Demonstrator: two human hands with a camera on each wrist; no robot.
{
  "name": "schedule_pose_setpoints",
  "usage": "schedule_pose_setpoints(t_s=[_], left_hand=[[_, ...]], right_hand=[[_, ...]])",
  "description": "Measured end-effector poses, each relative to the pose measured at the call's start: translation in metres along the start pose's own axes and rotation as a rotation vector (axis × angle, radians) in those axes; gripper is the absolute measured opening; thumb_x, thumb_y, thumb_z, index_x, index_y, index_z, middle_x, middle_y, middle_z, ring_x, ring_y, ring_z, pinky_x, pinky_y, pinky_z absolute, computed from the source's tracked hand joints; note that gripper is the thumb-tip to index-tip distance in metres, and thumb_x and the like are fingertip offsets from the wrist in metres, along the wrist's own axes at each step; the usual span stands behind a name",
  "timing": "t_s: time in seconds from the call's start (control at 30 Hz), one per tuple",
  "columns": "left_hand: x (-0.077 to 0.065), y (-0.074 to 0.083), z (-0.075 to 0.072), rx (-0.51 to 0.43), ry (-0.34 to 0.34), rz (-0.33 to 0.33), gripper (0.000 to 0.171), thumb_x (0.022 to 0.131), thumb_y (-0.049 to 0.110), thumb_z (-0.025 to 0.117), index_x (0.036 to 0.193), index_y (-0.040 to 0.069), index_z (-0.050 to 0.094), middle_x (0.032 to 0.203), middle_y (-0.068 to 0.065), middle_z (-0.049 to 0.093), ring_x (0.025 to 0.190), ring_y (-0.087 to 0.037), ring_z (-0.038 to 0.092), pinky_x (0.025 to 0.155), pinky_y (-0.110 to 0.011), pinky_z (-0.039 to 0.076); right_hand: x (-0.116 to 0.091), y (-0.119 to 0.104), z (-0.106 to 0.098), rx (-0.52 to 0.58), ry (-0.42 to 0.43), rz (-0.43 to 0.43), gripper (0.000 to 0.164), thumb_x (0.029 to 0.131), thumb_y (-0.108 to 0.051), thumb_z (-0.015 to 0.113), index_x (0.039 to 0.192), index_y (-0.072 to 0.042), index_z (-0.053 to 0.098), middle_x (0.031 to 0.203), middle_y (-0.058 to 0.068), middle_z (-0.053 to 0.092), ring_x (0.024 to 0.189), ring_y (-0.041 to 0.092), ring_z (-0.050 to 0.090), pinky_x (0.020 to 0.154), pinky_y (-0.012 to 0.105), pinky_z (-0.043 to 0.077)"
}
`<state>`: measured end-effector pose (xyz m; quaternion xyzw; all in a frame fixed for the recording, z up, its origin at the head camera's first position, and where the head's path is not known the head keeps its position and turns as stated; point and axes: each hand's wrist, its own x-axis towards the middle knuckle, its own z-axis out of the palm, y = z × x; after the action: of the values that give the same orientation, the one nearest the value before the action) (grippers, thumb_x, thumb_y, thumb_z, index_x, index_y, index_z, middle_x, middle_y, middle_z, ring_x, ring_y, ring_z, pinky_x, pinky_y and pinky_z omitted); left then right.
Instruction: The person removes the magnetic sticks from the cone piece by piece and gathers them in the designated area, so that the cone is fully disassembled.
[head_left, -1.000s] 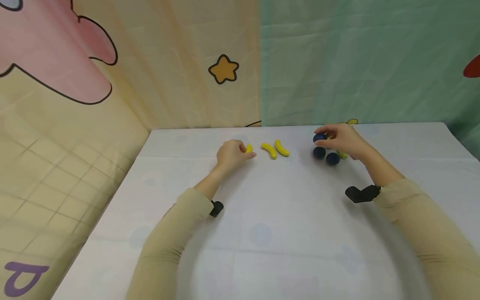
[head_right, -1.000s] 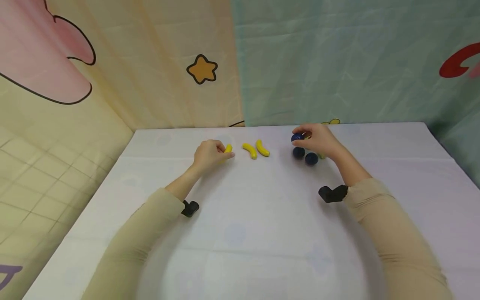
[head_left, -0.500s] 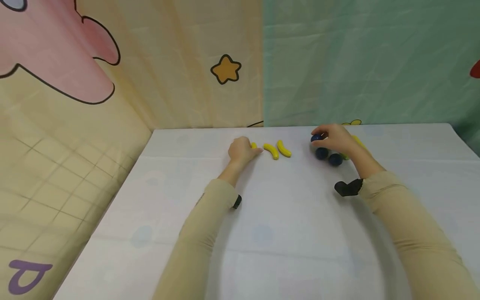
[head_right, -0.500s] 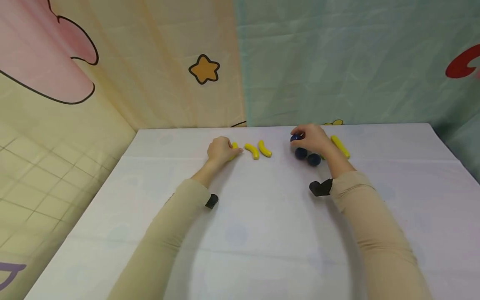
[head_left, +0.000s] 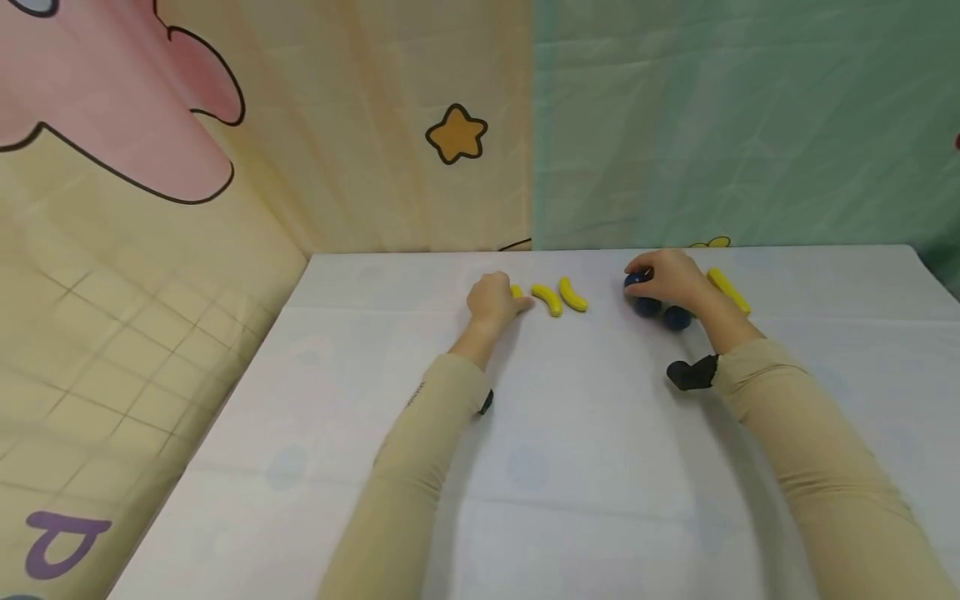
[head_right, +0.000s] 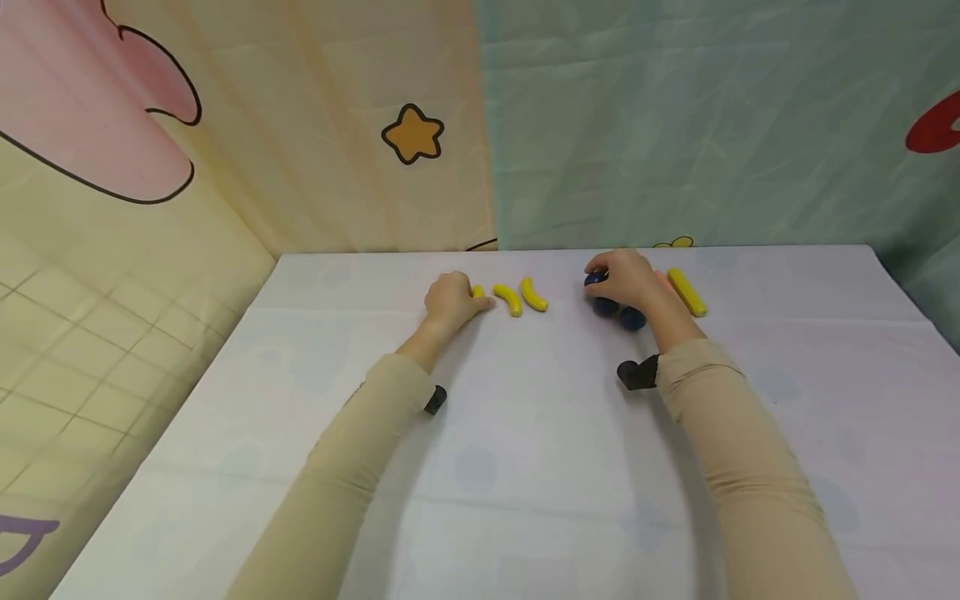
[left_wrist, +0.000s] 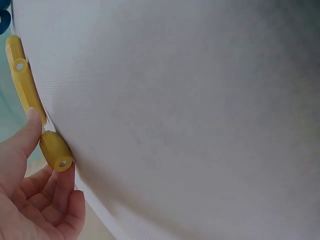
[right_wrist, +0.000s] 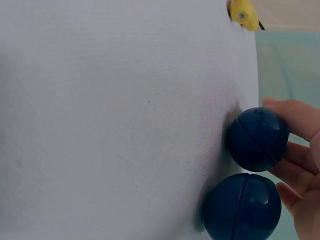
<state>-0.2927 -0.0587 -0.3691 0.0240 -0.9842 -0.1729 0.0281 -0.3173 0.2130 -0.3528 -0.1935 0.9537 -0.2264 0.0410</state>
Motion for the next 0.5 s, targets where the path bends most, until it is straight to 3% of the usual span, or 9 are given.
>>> schedule_pose_setpoints(t_s=[0.5], left_hand=[[-0.0049, 0.0021, -0.0067, 0.008, -0.087, 0.004, 0.044, 0.078, 0.045, 0.073, 0.071, 0.009, 0.049, 0.063, 0.0, 0.038, 0.06, -0.014, 0.041, 0.052, -0.024, 0.033]], right_hand=[[0.001, -0.0014, 0.0016, -0.002, -0.059, 0.006, 0.038, 0.085, -0.017, 0.067, 0.115, 0.004, 0.061, 0.111, 0.023, 0.061, 0.102, 0.036, 0.055, 0.087, 0.051, 0.043]])
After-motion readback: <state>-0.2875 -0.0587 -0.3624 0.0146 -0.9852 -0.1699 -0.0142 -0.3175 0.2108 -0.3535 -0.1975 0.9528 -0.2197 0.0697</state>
